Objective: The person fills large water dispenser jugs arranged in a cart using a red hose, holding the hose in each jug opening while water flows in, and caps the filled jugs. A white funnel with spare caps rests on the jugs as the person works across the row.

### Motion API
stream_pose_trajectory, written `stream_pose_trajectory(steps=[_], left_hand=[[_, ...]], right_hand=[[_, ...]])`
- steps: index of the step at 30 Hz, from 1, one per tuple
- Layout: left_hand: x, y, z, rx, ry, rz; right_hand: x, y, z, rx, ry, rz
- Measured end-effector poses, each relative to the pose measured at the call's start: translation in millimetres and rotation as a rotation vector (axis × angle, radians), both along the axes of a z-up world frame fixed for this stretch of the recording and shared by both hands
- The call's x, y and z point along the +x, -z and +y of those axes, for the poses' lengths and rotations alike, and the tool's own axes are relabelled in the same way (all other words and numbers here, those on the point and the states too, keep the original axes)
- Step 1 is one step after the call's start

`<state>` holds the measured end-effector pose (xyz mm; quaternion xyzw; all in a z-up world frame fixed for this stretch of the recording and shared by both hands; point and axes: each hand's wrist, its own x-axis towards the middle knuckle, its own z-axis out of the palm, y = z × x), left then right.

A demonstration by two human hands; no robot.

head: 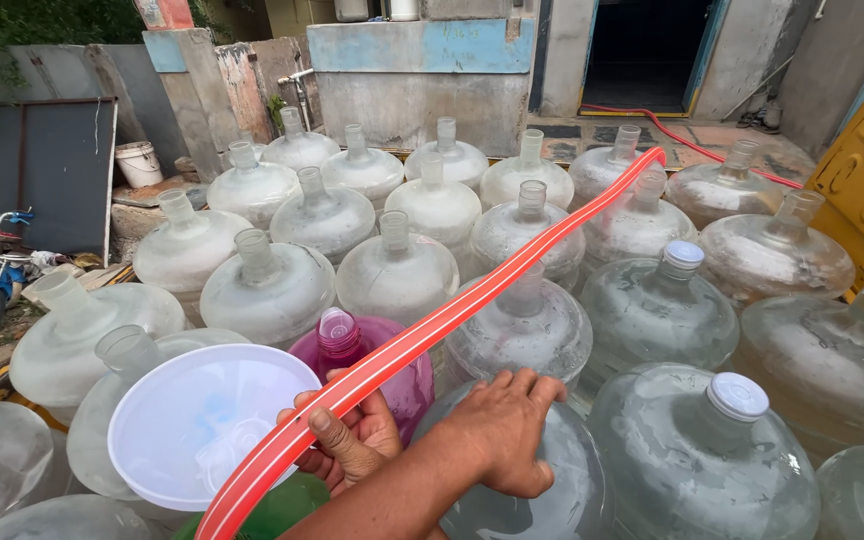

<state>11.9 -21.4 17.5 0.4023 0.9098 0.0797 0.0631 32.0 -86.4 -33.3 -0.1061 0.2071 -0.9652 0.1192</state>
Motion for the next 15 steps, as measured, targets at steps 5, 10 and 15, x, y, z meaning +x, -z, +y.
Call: stream_pose_trajectory(steps=[5,10,15], left_hand=[[0,24,-21,0.102,0.092,0.056],[39,-12,-26,0.246,-0.332,-0.085],[39,-15,-10,0.168,-0.557,-0.207]], right_hand=[[-7,13,-1,0.017,0.073,-0.012],[-9,21,-14,0.047,0.118,-0.024],[-1,15,-10,-0.001,0.093,0.034]])
